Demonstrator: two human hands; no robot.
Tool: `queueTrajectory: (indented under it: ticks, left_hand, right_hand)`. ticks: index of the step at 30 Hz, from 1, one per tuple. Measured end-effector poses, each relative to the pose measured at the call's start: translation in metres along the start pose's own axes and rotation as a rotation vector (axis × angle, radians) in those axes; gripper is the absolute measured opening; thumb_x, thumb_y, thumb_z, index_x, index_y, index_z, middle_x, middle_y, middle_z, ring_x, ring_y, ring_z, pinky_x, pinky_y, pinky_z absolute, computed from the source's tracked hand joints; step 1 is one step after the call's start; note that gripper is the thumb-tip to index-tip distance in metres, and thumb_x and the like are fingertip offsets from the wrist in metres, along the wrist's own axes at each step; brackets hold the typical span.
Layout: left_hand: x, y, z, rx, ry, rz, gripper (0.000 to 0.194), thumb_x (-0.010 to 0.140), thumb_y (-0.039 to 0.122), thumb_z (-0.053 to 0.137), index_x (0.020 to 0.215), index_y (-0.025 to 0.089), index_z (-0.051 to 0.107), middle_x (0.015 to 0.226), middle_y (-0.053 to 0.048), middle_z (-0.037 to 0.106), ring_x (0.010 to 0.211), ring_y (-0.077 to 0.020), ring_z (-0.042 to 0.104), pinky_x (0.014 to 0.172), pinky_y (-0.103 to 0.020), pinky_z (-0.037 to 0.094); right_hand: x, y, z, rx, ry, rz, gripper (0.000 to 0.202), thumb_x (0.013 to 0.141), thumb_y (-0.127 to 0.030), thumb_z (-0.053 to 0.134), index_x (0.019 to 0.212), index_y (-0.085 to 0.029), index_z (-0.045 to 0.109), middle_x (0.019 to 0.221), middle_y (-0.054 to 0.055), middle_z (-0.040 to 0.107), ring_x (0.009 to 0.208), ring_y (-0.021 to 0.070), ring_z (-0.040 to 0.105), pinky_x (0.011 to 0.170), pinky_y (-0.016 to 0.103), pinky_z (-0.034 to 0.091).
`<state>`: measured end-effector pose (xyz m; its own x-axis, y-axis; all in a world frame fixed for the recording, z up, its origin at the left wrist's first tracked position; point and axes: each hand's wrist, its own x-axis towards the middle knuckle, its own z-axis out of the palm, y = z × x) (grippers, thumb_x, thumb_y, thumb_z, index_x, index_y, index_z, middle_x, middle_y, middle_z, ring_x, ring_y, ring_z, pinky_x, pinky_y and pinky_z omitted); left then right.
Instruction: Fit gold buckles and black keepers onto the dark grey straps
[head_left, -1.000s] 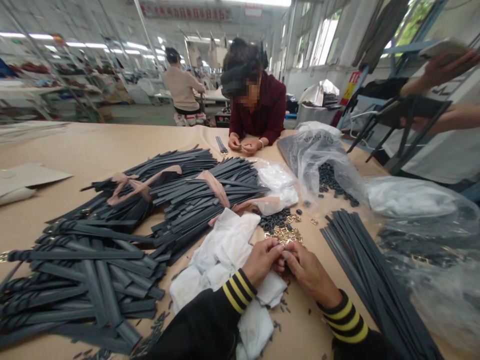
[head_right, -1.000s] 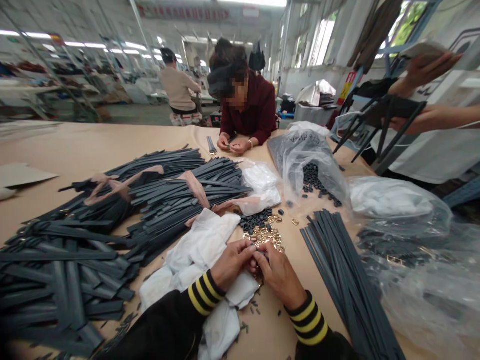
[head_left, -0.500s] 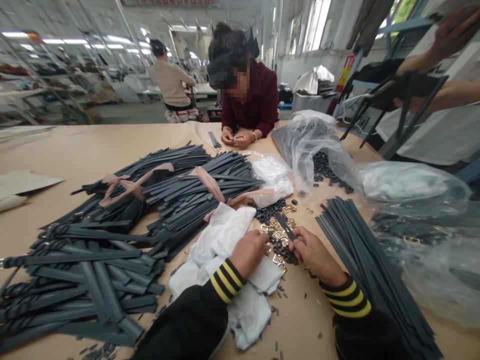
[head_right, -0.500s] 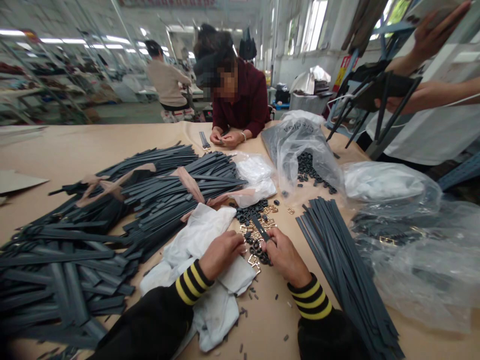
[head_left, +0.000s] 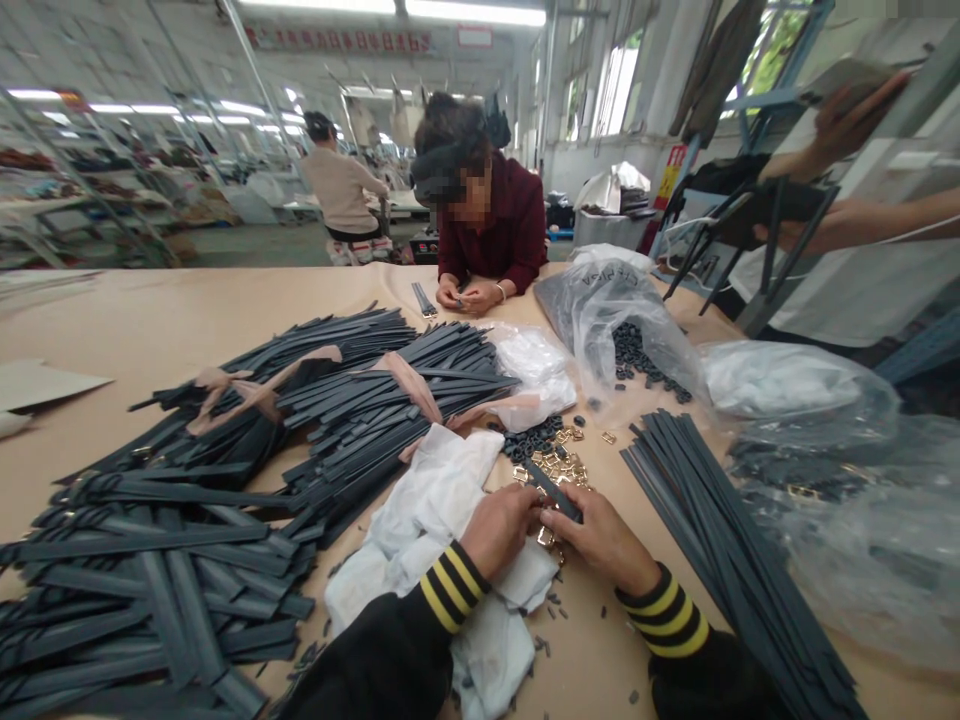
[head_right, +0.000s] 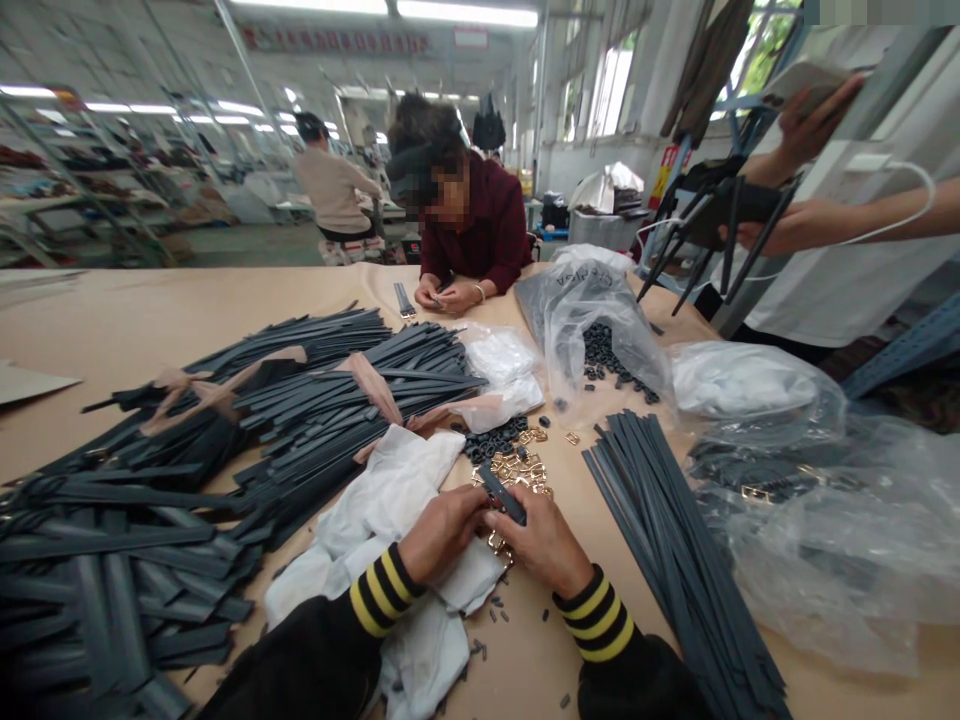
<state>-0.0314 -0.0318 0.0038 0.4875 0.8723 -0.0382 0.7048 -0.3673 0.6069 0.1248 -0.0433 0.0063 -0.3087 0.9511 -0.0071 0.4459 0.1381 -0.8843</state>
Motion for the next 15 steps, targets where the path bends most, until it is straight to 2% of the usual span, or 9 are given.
queueTrajectory:
  ticks: [3, 5, 11, 13, 15]
  left_hand:
    - [-0.002, 0.002, 0.001, -0.119, -0.017, 0.059, 0.023, 0.076, 0.013, 0.036, 0.09, 0.018, 0.054, 0.071, -0.002, 0.06, 0.071, -0.0146, 0.055, 0.065, -0.023, 0.039]
    - [-0.002, 0.002, 0.006, -0.107, -0.042, 0.033, 0.022, 0.075, 0.012, 0.036, 0.086, 0.018, 0.054, 0.064, -0.002, 0.059, 0.066, -0.0146, 0.056, 0.062, -0.022, 0.039]
    - [-0.002, -0.002, 0.018, 0.053, 0.016, 0.012, 0.013, 0.074, 0.017, 0.041, 0.078, 0.017, 0.053, 0.077, -0.005, 0.061, 0.072, -0.0171, 0.055, 0.063, -0.024, 0.039]
    - [-0.003, -0.001, 0.017, -0.02, 0.033, 0.017, 0.012, 0.074, 0.018, 0.041, 0.073, 0.017, 0.053, 0.073, -0.004, 0.059, 0.07, -0.0156, 0.054, 0.063, -0.024, 0.039]
    - [-0.003, -0.001, 0.014, -0.189, 0.055, 0.035, 0.011, 0.074, 0.016, 0.042, 0.07, 0.017, 0.052, 0.07, -0.003, 0.058, 0.069, -0.0135, 0.053, 0.064, -0.023, 0.039]
  right_hand:
    - [-0.001, -0.001, 0.001, 0.018, -0.014, 0.009, 0.017, 0.075, -0.028, 0.051, 0.084, -0.015, 0.058, 0.077, 0.001, 0.062, 0.072, 0.0165, 0.055, 0.065, 0.025, 0.041]
    - [-0.001, 0.001, 0.001, 0.005, -0.01, 0.023, 0.015, 0.076, -0.028, 0.05, 0.08, -0.015, 0.058, 0.075, 0.002, 0.062, 0.071, 0.0171, 0.055, 0.063, 0.026, 0.041]
    - [0.001, 0.008, 0.002, -0.045, 0.004, 0.046, 0.014, 0.075, -0.029, 0.049, 0.071, -0.017, 0.053, 0.068, 0.002, 0.061, 0.067, 0.0174, 0.055, 0.061, 0.026, 0.041]
    - [0.0, 0.006, 0.001, -0.014, -0.021, 0.048, 0.016, 0.077, -0.031, 0.046, 0.071, -0.017, 0.052, 0.064, 0.0, 0.058, 0.062, 0.0158, 0.054, 0.057, 0.024, 0.041]
    - [-0.001, 0.003, -0.001, 0.01, -0.033, 0.045, 0.02, 0.079, -0.033, 0.044, 0.07, -0.017, 0.051, 0.059, -0.001, 0.056, 0.058, 0.0143, 0.053, 0.054, 0.023, 0.04]
